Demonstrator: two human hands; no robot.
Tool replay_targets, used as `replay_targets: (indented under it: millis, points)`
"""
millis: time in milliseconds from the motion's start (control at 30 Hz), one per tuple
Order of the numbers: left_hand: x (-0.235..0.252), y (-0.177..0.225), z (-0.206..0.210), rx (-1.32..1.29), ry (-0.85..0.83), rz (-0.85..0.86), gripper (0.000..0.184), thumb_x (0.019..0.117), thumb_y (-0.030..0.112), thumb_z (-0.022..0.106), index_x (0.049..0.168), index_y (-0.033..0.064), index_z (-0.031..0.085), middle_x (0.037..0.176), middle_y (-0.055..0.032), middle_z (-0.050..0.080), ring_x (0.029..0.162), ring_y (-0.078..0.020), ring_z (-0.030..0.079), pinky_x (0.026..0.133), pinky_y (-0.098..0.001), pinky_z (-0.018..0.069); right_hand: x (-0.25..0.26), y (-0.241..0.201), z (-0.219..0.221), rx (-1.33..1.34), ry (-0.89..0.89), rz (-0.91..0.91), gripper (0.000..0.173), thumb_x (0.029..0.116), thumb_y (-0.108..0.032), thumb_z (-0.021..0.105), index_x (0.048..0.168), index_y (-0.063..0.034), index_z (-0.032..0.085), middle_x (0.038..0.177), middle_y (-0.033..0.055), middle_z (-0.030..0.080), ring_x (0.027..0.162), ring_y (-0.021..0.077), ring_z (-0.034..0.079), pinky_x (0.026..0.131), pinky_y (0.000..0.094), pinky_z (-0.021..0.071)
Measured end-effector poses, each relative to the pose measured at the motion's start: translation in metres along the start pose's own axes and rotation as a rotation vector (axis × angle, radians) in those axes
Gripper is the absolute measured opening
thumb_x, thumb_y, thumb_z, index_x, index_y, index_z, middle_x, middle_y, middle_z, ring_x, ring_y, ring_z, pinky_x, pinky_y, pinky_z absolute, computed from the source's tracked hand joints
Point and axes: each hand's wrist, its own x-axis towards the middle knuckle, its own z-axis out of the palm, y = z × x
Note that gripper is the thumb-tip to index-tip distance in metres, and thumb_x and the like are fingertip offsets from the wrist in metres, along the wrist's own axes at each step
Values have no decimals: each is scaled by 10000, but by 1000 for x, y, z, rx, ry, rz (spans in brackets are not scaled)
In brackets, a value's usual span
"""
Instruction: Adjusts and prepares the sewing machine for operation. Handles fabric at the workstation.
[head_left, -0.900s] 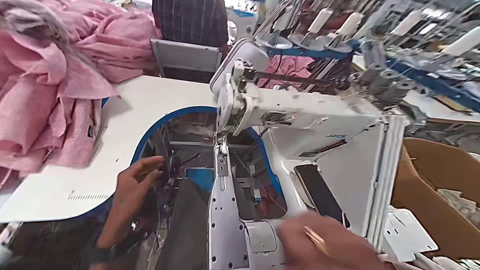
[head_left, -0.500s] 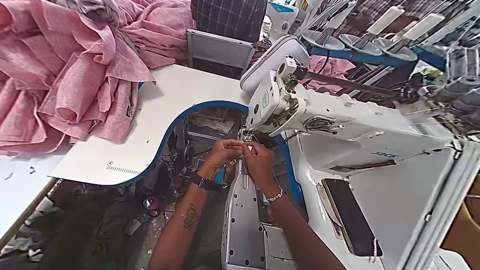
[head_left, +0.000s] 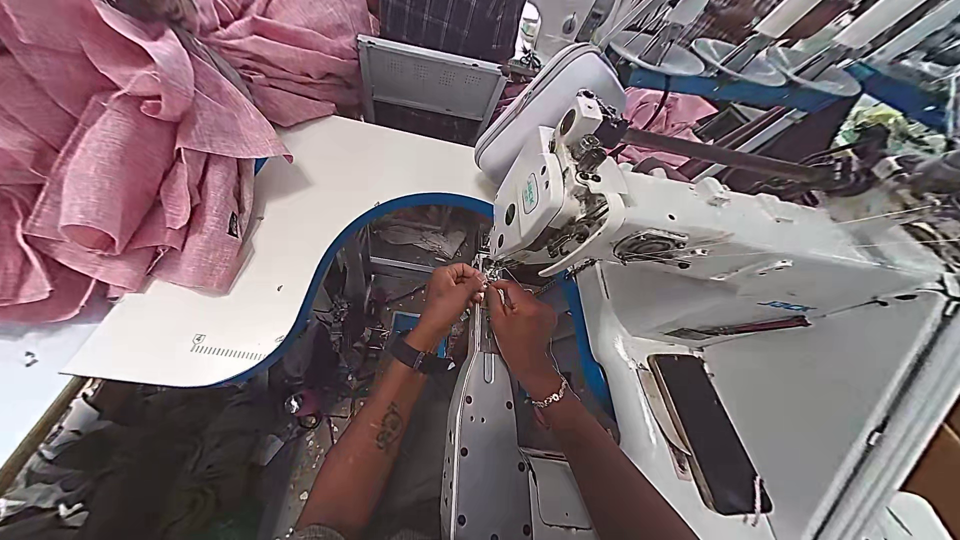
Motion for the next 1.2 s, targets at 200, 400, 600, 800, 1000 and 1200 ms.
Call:
replay_targets:
  millis: [200, 400, 600, 800, 1000, 1200]
  points:
    - [8, -18, 7, 109, 100, 151, 154, 989, 7, 599, 1126, -7, 670, 968, -81, 667, 721, -96, 604, 670, -258, 519, 21, -9, -4, 94, -223, 425, 146, 918, -153, 691, 873, -16, 717, 621, 24, 558, 581, 146, 504, 615, 381, 416]
    - [6, -30, 13, 239, 194, 253, 116, 946, 0, 633, 1030, 22, 710, 1016, -94, 662, 839, -136, 630, 766, -313, 537, 19, -5, 4, 172, -207, 519, 149, 915, -158, 670, 793, -76, 650, 588, -64, 438, 551, 74, 430, 591, 315, 379]
    - [4, -31, 20, 413, 288, 331, 147, 941, 33, 594, 986, 37, 734, 988, -90, 643, 820, -153, 614, 730, -338, 515, 19, -3, 6, 189, -185, 526, 154, 907, -146, 683, 779, -70, 642, 585, -60, 431, 552, 79, 425, 595, 318, 378]
    - [5, -36, 24, 411, 325, 364, 142, 931, 29, 592, 972, 38, 728, 1005, -94, 634, 866, -173, 620, 762, -356, 521, 20, -4, 5, 205, -219, 551, 149, 914, -140, 691, 793, -72, 635, 594, -60, 426, 556, 72, 422, 592, 304, 374]
    - [5, -38, 25, 401, 339, 390, 124, 921, 24, 598, 944, 24, 719, 977, -92, 633, 826, -144, 611, 735, -317, 517, 21, -2, 4, 216, -234, 555, 145, 908, -144, 697, 795, -68, 647, 600, -61, 439, 559, 68, 425, 593, 298, 375]
    - [6, -40, 24, 396, 333, 386, 136, 930, 35, 580, 946, 27, 715, 967, -81, 621, 784, -124, 585, 700, -287, 499, 20, -1, 6, 237, -214, 553, 143, 918, -143, 684, 799, -72, 646, 593, -74, 423, 545, 49, 411, 577, 274, 373]
